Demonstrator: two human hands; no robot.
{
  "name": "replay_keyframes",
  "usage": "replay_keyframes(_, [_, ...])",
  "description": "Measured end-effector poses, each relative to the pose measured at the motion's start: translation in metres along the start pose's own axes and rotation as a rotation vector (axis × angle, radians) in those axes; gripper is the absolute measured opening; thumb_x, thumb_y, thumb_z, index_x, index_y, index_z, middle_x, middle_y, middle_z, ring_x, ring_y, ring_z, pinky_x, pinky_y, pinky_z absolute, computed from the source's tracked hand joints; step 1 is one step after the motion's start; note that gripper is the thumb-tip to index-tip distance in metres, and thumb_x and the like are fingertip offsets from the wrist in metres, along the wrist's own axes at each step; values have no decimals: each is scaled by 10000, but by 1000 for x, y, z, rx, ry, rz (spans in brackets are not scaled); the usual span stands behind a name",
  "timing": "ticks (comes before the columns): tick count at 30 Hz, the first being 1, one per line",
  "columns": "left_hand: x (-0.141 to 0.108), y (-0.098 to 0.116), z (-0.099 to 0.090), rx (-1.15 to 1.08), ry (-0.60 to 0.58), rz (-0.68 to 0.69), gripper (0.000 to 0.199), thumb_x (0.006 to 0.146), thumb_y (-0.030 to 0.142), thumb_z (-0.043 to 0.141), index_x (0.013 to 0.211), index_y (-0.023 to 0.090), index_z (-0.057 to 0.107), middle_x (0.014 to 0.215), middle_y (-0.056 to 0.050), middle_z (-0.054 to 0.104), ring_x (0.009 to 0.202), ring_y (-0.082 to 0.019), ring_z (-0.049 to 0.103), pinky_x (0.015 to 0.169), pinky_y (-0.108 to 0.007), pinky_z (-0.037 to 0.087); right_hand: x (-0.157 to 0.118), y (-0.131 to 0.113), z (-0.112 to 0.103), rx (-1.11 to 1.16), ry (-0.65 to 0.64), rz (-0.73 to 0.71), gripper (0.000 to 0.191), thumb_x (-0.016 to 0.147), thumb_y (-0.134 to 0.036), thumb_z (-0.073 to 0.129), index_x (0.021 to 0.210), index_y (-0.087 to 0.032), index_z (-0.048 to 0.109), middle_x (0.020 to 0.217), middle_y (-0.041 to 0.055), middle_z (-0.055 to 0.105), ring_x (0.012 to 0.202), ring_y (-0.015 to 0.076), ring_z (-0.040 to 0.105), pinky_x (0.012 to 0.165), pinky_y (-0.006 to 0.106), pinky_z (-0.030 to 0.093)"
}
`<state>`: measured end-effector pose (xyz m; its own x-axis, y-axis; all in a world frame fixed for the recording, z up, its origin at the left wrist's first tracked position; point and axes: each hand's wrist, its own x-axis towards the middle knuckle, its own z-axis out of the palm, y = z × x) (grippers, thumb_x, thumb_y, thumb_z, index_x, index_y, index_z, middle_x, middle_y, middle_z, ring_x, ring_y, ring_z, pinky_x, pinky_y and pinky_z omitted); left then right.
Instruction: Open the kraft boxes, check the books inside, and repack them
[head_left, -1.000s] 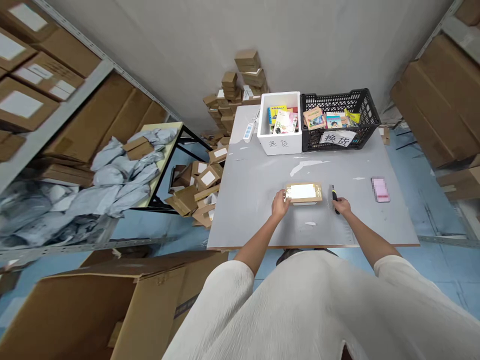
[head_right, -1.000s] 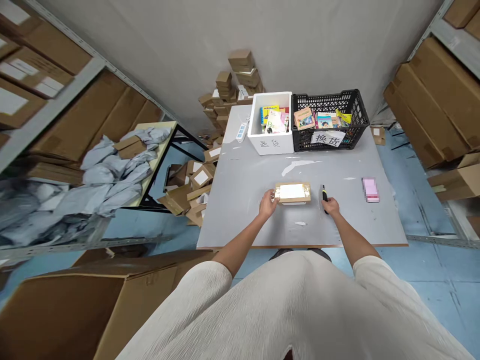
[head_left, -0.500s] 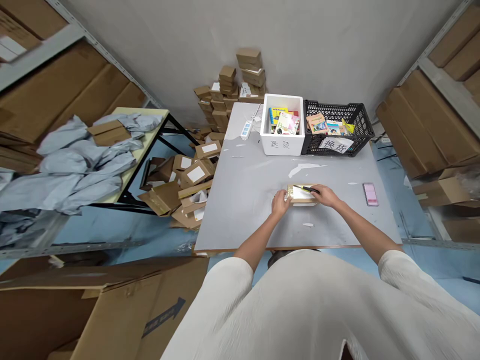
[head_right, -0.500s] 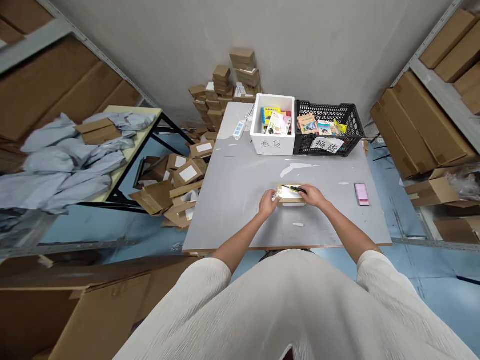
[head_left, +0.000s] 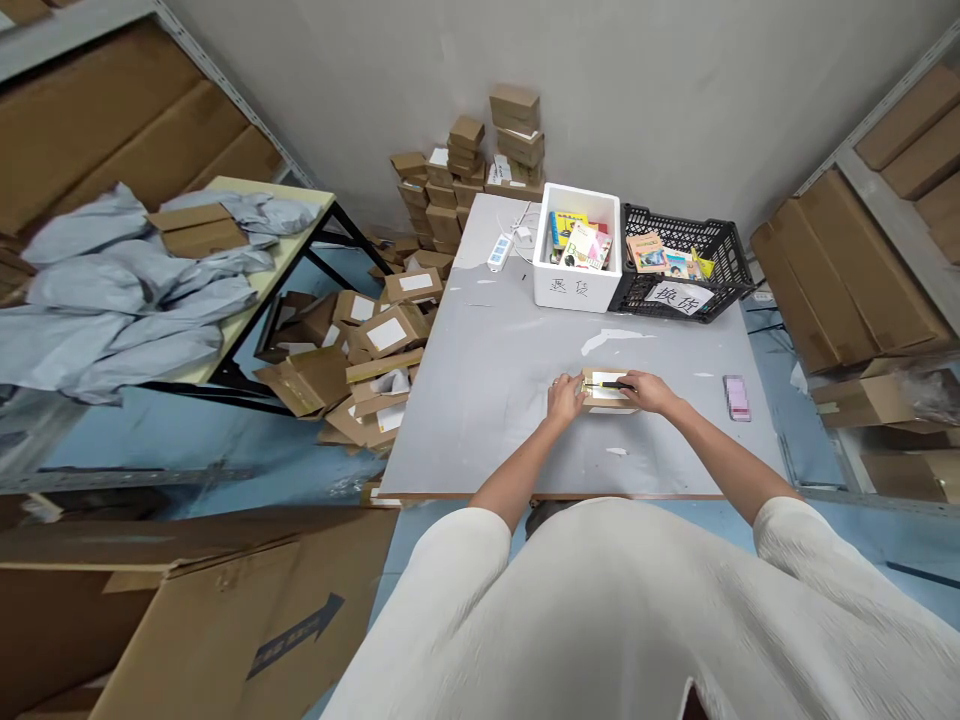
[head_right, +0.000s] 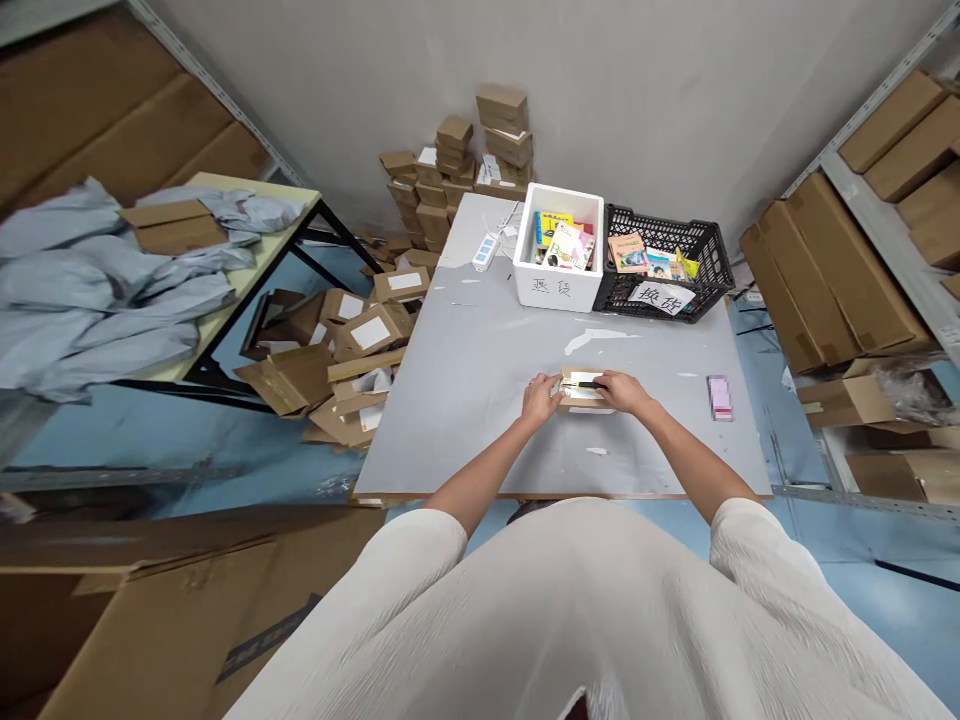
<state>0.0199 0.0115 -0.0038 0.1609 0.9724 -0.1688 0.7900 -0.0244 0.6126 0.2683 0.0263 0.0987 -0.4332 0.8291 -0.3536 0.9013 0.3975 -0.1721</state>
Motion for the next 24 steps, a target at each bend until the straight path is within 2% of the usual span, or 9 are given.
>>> replay_keyframes(10, [2,1,-5,12,-30,14,462,1020,342,678,1481,336,707,1338,-95,648,1288,-303,582,1101,-392,464,-2,-16,-15,-99,-42,6,365,1121,-275,475,1387,-252,724,1332,109,734,1172,260,693,845,297,472])
replay_keyframes(18, [3,1,-5,10,-27,6,502,995,328,705,1497,328,700,1328,-94,675,1302,-322,589,1115,-429,473,-6,-22,-14,-110,-42,9,342,1125,-260,498,1376,-245,730,1288,132,736,1179,274,696,922,312,472])
replay_keyframes(24, [3,2,-6,11,-37,4,496,992,336,699,1488,340,702,1324,-93,673,1311,-323,573,1113,-426,453,-4,-18,-13,-100,-43,-2,342,1118,-255,490,1354,-241,738,1281,128,741,1167,272,695,898,311,476])
